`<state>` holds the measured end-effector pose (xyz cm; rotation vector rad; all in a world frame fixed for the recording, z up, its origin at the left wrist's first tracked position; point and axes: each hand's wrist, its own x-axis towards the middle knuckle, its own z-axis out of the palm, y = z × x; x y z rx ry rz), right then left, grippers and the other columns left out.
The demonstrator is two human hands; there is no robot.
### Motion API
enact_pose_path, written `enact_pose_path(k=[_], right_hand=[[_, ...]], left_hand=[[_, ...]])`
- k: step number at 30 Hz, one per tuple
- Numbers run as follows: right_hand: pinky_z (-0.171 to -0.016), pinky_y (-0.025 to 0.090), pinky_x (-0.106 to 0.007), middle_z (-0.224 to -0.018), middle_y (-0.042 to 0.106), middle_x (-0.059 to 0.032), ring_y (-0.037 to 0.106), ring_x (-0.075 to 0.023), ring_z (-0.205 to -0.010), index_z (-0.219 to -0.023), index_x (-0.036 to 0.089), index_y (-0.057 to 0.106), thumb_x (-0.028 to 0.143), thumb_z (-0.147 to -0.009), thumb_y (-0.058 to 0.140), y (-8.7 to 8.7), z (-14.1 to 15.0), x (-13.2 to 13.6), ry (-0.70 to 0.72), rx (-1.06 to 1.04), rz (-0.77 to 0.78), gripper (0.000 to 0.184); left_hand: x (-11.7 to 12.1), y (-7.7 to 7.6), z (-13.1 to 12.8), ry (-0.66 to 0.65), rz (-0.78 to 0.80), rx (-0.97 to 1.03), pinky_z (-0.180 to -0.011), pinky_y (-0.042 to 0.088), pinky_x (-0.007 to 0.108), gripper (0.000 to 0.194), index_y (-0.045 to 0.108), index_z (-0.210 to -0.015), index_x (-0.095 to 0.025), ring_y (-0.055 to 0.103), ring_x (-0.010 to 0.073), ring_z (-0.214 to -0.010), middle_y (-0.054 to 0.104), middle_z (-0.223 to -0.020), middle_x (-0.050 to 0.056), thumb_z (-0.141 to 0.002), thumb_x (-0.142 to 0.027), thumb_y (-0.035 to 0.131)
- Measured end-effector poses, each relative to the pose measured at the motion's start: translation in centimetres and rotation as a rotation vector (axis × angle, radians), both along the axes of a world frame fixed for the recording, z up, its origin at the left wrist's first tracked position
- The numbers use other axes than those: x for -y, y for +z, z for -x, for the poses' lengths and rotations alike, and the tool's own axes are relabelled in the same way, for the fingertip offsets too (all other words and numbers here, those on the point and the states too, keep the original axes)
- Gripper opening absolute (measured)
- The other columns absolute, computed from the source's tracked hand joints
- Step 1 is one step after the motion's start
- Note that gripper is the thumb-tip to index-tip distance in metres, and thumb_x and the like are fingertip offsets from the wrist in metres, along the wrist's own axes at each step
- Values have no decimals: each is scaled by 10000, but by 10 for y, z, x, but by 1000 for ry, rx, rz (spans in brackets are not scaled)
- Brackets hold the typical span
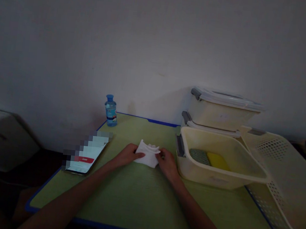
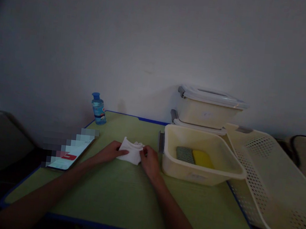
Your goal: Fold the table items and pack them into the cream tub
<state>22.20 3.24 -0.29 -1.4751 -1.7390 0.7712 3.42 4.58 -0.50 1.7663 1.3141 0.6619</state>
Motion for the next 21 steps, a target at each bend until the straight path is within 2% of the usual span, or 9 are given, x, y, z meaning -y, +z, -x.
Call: enact_pose_path(k=[3,5,7,9,13,17,21], right_hand=[[-594,396,-247,-691,582,-23,544,-148,-656,-694,168,519,137,-720,464,0,0,-1,-17,-25,4,68],[-577,393,-245,-656,560,-4,536,-144,-625,-719,180,496,141,-715,465,-1,0,-1,-32,-37,7,50],[-551,389,-240,-611,524,28,518,-138,-576,-763,195,459,150,-707,476,-2,0,-1,-63,-47,-2,74],[-532,388,-237,-593,496,46,505,-136,-551,-772,208,425,150,-687,494,-3,-1,0,-95,-43,-30,124],[-581,424,-254,-652,533,14,537,-147,-620,-711,205,444,138,-692,471,-4,-2,1,-70,12,-110,75],[-734,459,-302,-819,632,-48,594,-166,-767,-808,175,563,118,-725,435,-8,-1,1,-23,32,-155,163],[-861,429,-338,-960,637,-106,589,-193,-912,-907,132,616,104,-751,429,-9,2,1,-48,108,-182,245]], left_hand=[[0,-2,-1,-1,-46,51,-491,306,212,276,590,-625,-100,490,134,-543,568,-568,-3,-686,-364,537],[0,-4,-3,21,-55,144,-515,352,220,225,592,-710,-108,533,150,-582,605,-624,9,-677,-324,541],[0,-7,-5,105,-43,222,-514,375,224,260,567,-860,-117,560,158,-591,619,-647,10,-665,-288,552],[-1,-11,-7,205,-58,238,-476,353,212,335,512,-966,-134,542,147,-533,573,-574,-30,-660,-260,564],[-2,-18,-13,292,-203,195,-446,294,188,334,463,-990,-170,459,106,-455,429,-491,-100,-676,-214,568],[-2,-19,-15,294,-273,124,-451,288,191,273,456,-980,-188,455,93,-454,455,-540,-92,-722,-211,545],[-2,-14,-18,321,-294,-43,-488,312,205,262,452,-1008,-195,477,103,-489,484,-580,-77,-758,-196,532]])
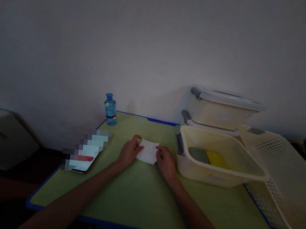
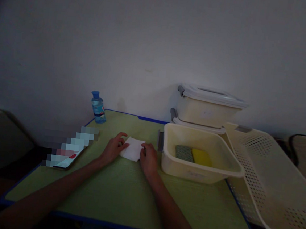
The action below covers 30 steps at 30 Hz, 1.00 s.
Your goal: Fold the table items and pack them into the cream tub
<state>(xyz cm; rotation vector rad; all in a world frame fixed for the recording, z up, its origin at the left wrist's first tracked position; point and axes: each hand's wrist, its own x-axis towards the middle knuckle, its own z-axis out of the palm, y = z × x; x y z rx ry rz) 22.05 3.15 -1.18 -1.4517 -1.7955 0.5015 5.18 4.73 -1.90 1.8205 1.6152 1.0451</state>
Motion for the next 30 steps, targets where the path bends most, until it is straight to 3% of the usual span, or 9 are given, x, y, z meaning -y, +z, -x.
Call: enact_pose_path(k=[5,9,11,13,17,24,30], right_hand=[[-833,444,-335,-959,614,-114,588,-196,-879,-953,117,627,94,-769,433,4,3,2,-4,115,24,268],[-796,451,-332,-941,573,-106,579,-188,-819,-944,141,628,99,-790,427,5,5,6,19,247,-24,257],[-758,456,-324,-954,551,-100,571,-179,-783,-926,160,625,114,-803,425,5,5,9,15,305,-51,239],[-725,459,-320,-973,535,-102,561,-180,-776,-912,169,619,135,-810,434,5,5,10,-4,361,-65,214],[-779,450,-339,-980,537,-118,533,-220,-902,-926,149,596,127,-801,453,10,1,10,2,413,-104,191],[-885,382,-382,-1032,569,-103,503,-227,-995,-986,157,532,206,-745,548,23,-10,17,446,527,-188,246],[-874,370,-373,-1022,585,-107,519,-224,-991,-999,155,510,131,-725,506,22,-10,17,414,528,-136,275]], left_hand=[[4,5,-4,56,-5,-245,-582,384,235,288,456,-1070,-196,558,147,-678,565,-752,-9,-790,-202,522],[8,4,-4,47,-217,-330,-741,457,306,216,513,-1023,-178,562,188,-900,533,-1035,70,-810,-193,476],[10,2,-5,-40,-332,-355,-864,439,334,218,538,-1019,-156,536,197,-1004,529,-1090,95,-834,-187,426],[11,0,-7,-206,-377,-423,-966,382,347,288,529,-1095,-121,484,208,-1125,518,-1189,129,-859,-210,389],[11,-4,-11,-470,-297,-609,-1056,273,386,449,395,-1283,-79,341,228,-1285,388,-1377,159,-900,-301,321],[7,-8,-9,-506,-259,-608,-1079,223,393,480,357,-1316,-81,289,206,-1318,324,-1412,159,-917,-328,254],[8,-4,-4,-565,-213,-540,-1091,188,411,594,335,-1333,-101,235,224,-1339,294,-1424,162,-868,-468,370]])
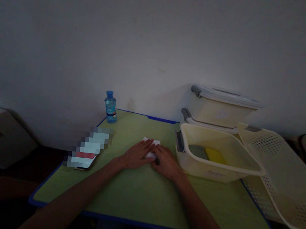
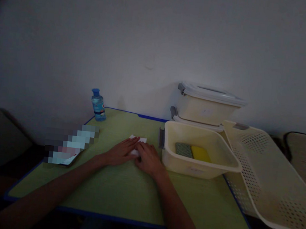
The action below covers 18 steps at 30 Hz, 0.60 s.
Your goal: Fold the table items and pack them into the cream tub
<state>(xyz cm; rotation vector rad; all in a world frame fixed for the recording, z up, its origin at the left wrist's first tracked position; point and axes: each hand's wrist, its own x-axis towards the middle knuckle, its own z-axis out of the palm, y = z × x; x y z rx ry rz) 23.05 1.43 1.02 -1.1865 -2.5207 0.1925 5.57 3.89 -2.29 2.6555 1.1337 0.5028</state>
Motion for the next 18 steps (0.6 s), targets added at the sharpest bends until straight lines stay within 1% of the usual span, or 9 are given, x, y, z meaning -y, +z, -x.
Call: enact_pose_path(k=[3,4,6,9,12,13,15,16,18], right_hand=[[-843,386,-355,-950,606,-82,547,-202,-924,-971,169,504,109,-764,446,-3,1,-3,-46,-103,10,223],[-825,395,-344,-927,608,-71,554,-194,-896,-964,177,496,114,-780,427,-4,0,-5,-83,-162,19,206],[-784,415,-324,-891,602,-55,562,-184,-849,-949,190,476,155,-811,401,-5,0,-6,-174,-303,37,162],[-726,431,-305,-841,581,-43,566,-179,-787,-941,200,443,234,-841,372,-4,0,-6,-273,-496,51,127],[-692,433,-290,-831,568,-42,561,-172,-758,-935,203,420,270,-848,355,0,2,-3,-317,-628,41,128],[-684,433,-285,-833,565,-41,558,-169,-753,-937,204,415,279,-848,353,1,3,-3,-333,-662,40,131],[-667,435,-274,-821,558,-33,554,-161,-736,-930,209,411,287,-847,354,2,4,-4,-356,-710,68,128],[-660,436,-269,-809,553,-25,553,-156,-725,-916,211,415,283,-844,357,1,4,-5,-356,-713,99,117],[-662,439,-269,-783,547,-15,549,-151,-717,-859,213,433,250,-827,373,-4,4,-10,-335,-664,172,77]], left_hand=[[1,2,3,-18,34,104,-1083,217,408,609,372,-1317,-130,272,228,-1325,311,-1422,150,-825,-477,465],[1,3,3,-9,43,160,-1075,239,402,569,398,-1303,-147,308,224,-1308,340,-1411,139,-824,-444,481],[2,6,5,33,67,295,-1037,308,382,442,485,-1234,-171,422,214,-1229,450,-1341,119,-834,-359,481],[2,15,6,111,127,487,-921,417,341,279,625,-1025,-164,570,199,-1008,625,-1087,92,-834,-296,470],[3,25,7,198,285,664,-770,477,309,226,645,-840,-126,609,189,-813,664,-840,68,-783,-314,532],[3,28,7,224,362,732,-721,486,296,222,631,-828,-116,612,184,-773,661,-804,62,-755,-314,561],[3,29,7,257,523,853,-628,489,267,279,589,-911,-111,616,169,-712,654,-782,46,-705,-297,607],[3,28,7,270,594,886,-590,483,252,342,556,-978,-115,616,160,-684,650,-775,37,-688,-284,622],[3,23,5,321,684,882,-530,468,231,462,476,-1092,-131,607,143,-628,638,-743,17,-674,-250,632]])
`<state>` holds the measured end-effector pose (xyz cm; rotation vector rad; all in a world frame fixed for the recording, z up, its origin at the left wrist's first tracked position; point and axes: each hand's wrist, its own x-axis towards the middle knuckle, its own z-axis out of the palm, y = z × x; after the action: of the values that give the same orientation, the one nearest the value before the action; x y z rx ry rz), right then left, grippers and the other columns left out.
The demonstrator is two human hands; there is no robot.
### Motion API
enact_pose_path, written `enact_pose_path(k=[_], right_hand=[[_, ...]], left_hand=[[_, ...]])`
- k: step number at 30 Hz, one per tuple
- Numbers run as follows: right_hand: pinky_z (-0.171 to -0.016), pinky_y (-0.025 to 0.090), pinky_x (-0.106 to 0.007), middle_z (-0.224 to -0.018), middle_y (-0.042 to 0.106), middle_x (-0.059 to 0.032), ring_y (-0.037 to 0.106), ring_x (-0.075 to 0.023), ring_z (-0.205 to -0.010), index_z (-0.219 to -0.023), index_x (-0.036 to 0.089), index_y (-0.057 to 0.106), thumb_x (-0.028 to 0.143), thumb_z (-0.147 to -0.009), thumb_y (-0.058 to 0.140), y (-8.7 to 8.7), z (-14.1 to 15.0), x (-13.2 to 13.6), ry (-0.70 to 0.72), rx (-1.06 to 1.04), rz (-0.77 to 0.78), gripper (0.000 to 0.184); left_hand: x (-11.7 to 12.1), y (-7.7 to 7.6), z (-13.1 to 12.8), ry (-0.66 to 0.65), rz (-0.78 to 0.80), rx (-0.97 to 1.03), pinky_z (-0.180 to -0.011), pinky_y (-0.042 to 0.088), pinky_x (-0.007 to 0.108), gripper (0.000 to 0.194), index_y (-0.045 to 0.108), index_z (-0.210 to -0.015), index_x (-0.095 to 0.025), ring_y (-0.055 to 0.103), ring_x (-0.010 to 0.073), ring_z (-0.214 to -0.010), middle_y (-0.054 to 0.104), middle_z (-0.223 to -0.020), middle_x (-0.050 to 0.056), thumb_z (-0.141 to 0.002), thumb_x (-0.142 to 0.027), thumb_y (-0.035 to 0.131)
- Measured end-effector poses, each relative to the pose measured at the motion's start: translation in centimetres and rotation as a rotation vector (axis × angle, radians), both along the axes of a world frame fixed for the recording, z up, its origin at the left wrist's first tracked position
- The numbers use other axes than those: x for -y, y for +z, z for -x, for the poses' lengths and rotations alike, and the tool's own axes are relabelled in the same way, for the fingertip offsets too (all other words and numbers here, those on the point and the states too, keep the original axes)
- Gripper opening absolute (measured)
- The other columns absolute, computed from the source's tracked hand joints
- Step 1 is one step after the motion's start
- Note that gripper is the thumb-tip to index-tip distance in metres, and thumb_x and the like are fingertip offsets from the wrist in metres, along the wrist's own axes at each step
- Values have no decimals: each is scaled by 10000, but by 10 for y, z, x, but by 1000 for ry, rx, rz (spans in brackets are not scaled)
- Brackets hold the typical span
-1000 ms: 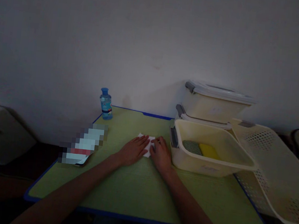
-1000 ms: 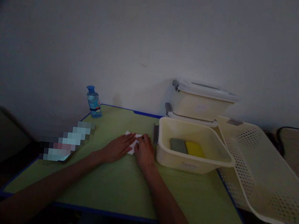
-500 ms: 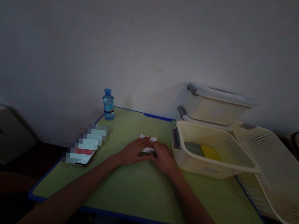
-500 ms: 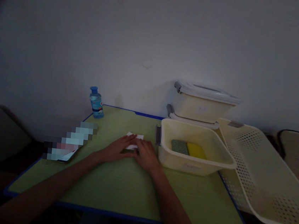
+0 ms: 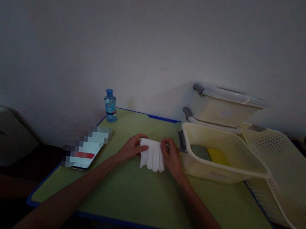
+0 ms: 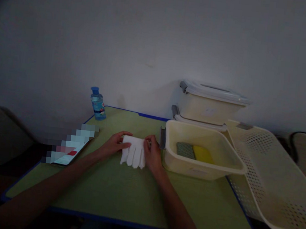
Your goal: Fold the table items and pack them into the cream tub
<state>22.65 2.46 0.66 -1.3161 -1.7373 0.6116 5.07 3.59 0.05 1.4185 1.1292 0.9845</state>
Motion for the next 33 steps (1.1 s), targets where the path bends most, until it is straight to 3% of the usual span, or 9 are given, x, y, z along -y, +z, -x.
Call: enact_pose_path(k=[3,9,12,18,21,25,28,31,33], right_hand=[[-707,439,-297,-772,547,-24,540,-163,-751,-782,203,465,185,-795,393,-8,-1,-6,39,128,32,75],[-837,407,-354,-913,540,-72,505,-198,-909,-846,188,522,126,-782,432,-4,-2,-1,54,256,-151,127],[-790,422,-319,-877,528,-56,510,-184,-876,-833,184,525,97,-764,459,-1,-1,3,154,270,-173,130],[-708,424,-265,-788,511,-31,508,-151,-759,-754,176,524,75,-778,454,-4,0,4,364,395,-142,125],[-709,422,-265,-775,517,-30,508,-149,-751,-743,176,532,106,-805,448,-4,0,4,395,443,-139,126],[-723,421,-267,-786,530,-34,509,-150,-769,-752,166,543,95,-797,467,-3,-1,3,419,454,-147,113],[-729,416,-267,-799,533,-37,505,-150,-780,-759,155,554,66,-780,487,-4,-2,2,438,464,-163,113],[-708,411,-260,-794,530,-37,500,-147,-769,-765,146,573,44,-765,502,-3,-3,2,460,479,-175,125],[-704,408,-255,-809,536,-39,502,-146,-780,-776,146,594,28,-753,512,-3,-4,3,480,474,-181,146]], left_hand=[[1,-8,-3,84,0,-153,-524,474,241,528,410,-1154,-151,590,130,-601,618,-790,19,-676,-223,625],[12,-6,0,251,-544,-599,-811,479,347,330,497,-1088,-181,569,187,-912,506,-1114,77,-764,-238,518],[14,-5,2,125,-669,-581,-949,411,347,276,521,-1075,-156,503,194,-1084,516,-1131,96,-830,-245,428],[14,-15,4,-368,-675,-858,-1086,203,394,633,243,-1358,-89,209,236,-1346,243,-1446,177,-874,-485,342],[14,-19,5,-451,-664,-974,-1092,154,424,714,204,-1374,-77,163,255,-1357,200,-1455,192,-856,-555,317],[14,-19,9,-460,-658,-870,-1093,147,426,722,183,-1385,-101,136,249,-1364,181,-1464,182,-846,-546,363],[11,-13,16,-387,-655,-627,-1068,235,391,543,324,-1324,-146,235,229,-1330,257,-1440,153,-867,-428,404],[5,-5,23,-235,-657,-424,-972,354,354,248,574,-1005,-159,440,202,-1140,482,-1175,109,-866,-264,398],[1,-2,25,-195,-644,-386,-898,394,333,209,609,-818,-155,489,182,-988,497,-970,67,-839,-200,406]])
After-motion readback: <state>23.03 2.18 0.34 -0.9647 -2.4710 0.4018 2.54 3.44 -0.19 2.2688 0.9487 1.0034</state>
